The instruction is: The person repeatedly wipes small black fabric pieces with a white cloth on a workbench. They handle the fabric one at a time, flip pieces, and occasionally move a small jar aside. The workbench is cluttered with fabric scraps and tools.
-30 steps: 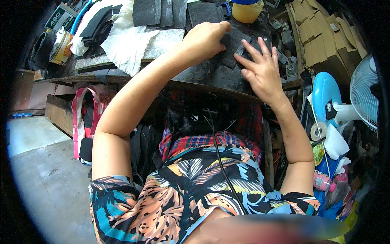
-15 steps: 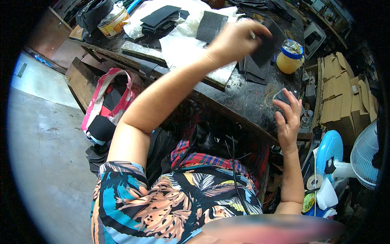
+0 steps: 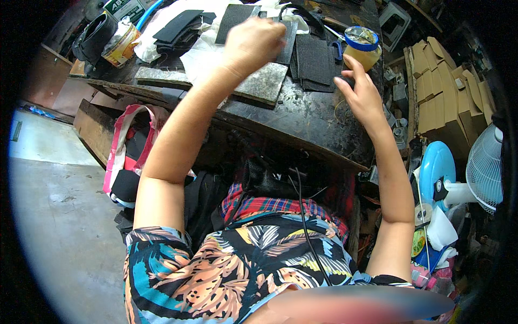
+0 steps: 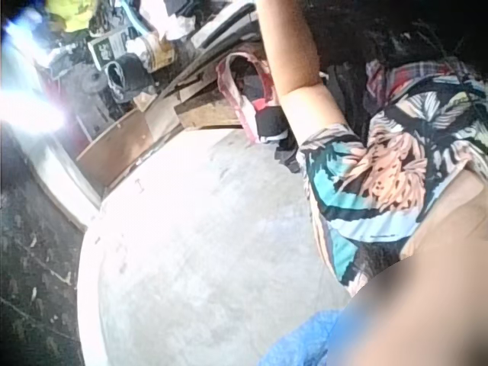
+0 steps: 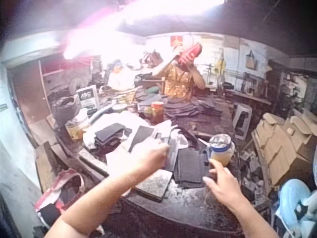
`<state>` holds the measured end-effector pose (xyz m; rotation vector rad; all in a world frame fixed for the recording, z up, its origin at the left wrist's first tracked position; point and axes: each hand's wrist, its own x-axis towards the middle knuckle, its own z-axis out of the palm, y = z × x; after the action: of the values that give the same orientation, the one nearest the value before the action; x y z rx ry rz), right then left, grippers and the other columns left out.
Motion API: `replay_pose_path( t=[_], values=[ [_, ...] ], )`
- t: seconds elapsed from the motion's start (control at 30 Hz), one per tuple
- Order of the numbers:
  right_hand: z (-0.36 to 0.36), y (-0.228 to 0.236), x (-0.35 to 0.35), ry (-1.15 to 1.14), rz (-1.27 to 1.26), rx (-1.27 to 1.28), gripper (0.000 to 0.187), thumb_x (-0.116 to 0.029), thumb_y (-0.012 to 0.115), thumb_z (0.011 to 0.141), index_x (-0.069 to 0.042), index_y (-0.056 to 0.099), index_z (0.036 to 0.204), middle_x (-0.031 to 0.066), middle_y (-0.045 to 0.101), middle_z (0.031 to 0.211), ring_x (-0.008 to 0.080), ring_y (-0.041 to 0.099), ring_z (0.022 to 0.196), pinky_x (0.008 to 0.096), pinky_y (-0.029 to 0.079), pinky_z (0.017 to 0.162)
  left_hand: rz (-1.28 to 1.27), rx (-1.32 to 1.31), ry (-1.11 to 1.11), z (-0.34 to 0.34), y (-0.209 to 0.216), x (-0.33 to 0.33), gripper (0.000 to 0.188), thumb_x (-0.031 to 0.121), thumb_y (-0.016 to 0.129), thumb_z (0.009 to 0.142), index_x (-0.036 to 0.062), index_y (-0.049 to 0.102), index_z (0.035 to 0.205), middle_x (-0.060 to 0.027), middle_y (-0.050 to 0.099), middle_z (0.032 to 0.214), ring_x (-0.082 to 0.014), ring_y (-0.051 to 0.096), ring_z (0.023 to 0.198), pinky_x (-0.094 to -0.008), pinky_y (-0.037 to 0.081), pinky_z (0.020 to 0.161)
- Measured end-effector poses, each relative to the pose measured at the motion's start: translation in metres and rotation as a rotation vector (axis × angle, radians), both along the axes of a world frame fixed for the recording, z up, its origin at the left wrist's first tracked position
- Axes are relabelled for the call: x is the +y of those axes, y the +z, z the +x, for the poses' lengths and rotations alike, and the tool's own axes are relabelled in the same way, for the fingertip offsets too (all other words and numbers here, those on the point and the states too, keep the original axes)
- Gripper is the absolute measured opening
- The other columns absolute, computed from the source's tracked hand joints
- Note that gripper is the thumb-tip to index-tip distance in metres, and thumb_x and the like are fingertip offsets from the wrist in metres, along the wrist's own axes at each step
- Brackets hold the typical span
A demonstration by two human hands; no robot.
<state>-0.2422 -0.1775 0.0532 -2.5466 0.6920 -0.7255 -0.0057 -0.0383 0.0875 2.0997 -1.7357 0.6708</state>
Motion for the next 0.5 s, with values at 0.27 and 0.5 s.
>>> replay_pose_path(
  t=[0.27, 0.5],
  values=[
    [0.075, -0.026, -0.021, -0.025, 0.033, -0.084, 0.088, -0.039, 0.07, 0.081, -0.016, 0.021, 0.151, 0.0225, 0.064, 0.112, 0.0382, 0.063, 0.105, 0.0461, 0.048, 0.091, 0.104, 0.416, -0.064, -0.035, -0.025, 0.02, 0.022, 0.018, 0.066, 0.086, 0.0069, 0.057, 0.102, -0.0149, 0.069, 0.089, -0.0355, 0.067, 0.086, -0.0431, 0.052, 0.076],
    [0.079, -0.019, -0.022, 0.209, 0.672, -0.344, 0.109, -0.005, 0.081, 0.069, -0.004, 0.011, 0.153, 0.0223, 0.048, 0.135, 0.0253, 0.054, 0.117, 0.0335, 0.046, 0.097, 0.002, 0.491, -0.149, -0.026, -0.037, 0.022, 0.021, 0.014, 0.066, 0.085, 0.0056, 0.056, 0.102, -0.0154, 0.069, 0.093, -0.0341, 0.067, 0.089, -0.0406, 0.052, 0.076]
  ],
)
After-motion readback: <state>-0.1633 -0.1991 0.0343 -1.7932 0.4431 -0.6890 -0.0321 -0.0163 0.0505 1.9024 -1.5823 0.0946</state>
